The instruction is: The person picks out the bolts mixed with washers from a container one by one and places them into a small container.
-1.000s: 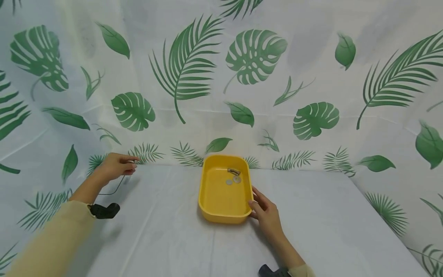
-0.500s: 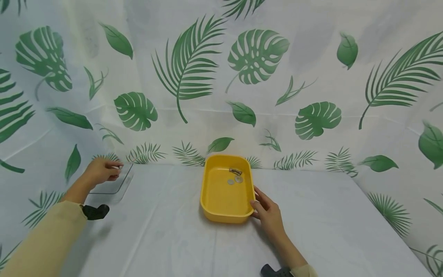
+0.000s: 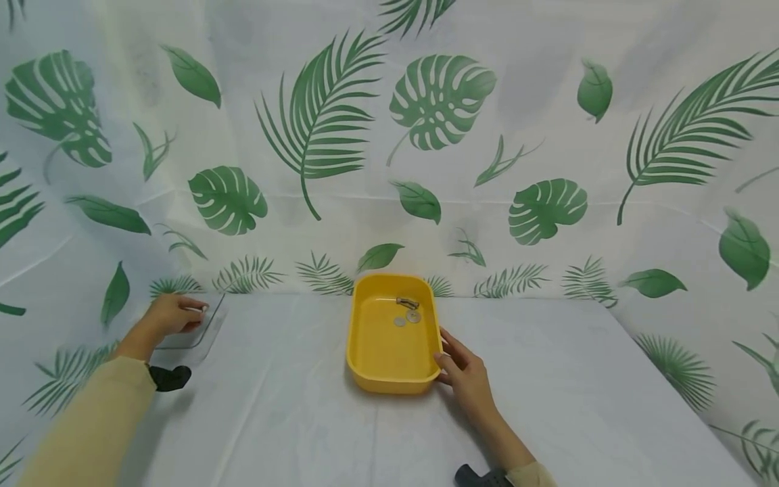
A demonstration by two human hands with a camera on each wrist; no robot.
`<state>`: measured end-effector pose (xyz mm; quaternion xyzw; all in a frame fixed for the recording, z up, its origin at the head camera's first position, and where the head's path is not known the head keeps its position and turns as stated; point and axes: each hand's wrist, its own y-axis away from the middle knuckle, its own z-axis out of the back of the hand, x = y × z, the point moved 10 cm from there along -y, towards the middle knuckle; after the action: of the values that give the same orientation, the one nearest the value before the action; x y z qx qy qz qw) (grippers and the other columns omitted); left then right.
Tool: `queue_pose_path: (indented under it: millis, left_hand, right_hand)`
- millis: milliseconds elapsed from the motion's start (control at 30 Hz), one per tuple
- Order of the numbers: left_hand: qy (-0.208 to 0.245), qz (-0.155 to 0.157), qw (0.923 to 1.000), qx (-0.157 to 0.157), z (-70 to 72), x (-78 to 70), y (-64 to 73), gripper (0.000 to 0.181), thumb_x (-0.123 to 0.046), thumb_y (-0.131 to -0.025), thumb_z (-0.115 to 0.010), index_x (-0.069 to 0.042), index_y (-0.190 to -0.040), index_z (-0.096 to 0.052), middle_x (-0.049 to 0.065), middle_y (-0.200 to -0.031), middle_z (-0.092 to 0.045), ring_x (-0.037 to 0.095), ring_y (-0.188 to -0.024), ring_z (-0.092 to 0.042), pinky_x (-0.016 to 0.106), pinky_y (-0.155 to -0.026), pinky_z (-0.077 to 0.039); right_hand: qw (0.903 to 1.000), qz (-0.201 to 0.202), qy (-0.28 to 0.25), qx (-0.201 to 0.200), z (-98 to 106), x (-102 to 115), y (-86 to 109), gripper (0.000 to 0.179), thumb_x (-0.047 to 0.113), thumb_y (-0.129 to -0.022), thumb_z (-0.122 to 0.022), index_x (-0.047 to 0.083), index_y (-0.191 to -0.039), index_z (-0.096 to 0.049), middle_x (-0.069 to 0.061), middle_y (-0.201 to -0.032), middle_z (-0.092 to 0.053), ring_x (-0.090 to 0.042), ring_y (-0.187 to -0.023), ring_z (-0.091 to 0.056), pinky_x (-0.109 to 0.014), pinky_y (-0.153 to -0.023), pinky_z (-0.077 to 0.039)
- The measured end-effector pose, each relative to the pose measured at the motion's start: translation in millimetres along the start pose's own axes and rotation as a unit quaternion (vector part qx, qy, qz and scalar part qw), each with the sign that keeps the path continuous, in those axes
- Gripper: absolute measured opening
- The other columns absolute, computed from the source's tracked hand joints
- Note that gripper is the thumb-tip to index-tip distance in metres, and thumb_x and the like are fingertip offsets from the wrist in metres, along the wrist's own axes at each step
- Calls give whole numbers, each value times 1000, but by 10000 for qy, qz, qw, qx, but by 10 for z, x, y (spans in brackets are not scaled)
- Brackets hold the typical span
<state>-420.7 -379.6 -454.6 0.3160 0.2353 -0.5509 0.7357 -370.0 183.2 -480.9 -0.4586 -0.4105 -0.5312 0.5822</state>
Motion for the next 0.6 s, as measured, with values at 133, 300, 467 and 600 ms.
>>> queue_pose_path:
  millis: [133, 300, 467, 600]
  left_hand:
    - [-127, 162, 9998, -58, -16, 79, -68, 40, -7, -97, -64, 15, -130, -58, 18, -96, -73, 11, -74, -65, 27, -65, -58]
    - [-190, 352, 9992, -68, -30, 144, -82, 40, -7, -95, -67, 15, -128, -60, 14, -90, -72, 12, -72, -64, 24, -61, -54]
    - [-211, 326, 9992, -74, -43, 145, -69, 40, -7, -94, -68, 14, -127, -61, 12, -86, -73, 13, -70, -64, 25, -59, -54]
    - [-250, 348, 9991, -30, -70, 148, -80, 40, -8, -94, -67, 12, -128, -62, 11, -86, -72, 14, -71, -64, 24, -59, -53]
  right_hand:
    - [10000, 14, 3, 6, -9, 0, -2, 50, 22, -101, -60, 22, -150, -50, -19, -144, -58, -34, -118, -67, -28, -77, -63]
    - [10000, -22, 51, -33, -4, -13, 7, 50, 22, -101, -60, 23, -149, -51, -17, -144, -59, -33, -118, -67, -28, -77, -62]
    - [9999, -10, 144, -43, -3, -19, 2, 49, 22, -101, -59, 25, -150, -51, -16, -145, -59, -32, -118, -67, -27, -77, -62]
    - [9999, 50, 100, -35, 0, 4, 6, 49, 21, -101, -59, 22, -150, -51, -18, -143, -60, -32, -116, -68, -28, -77, -63]
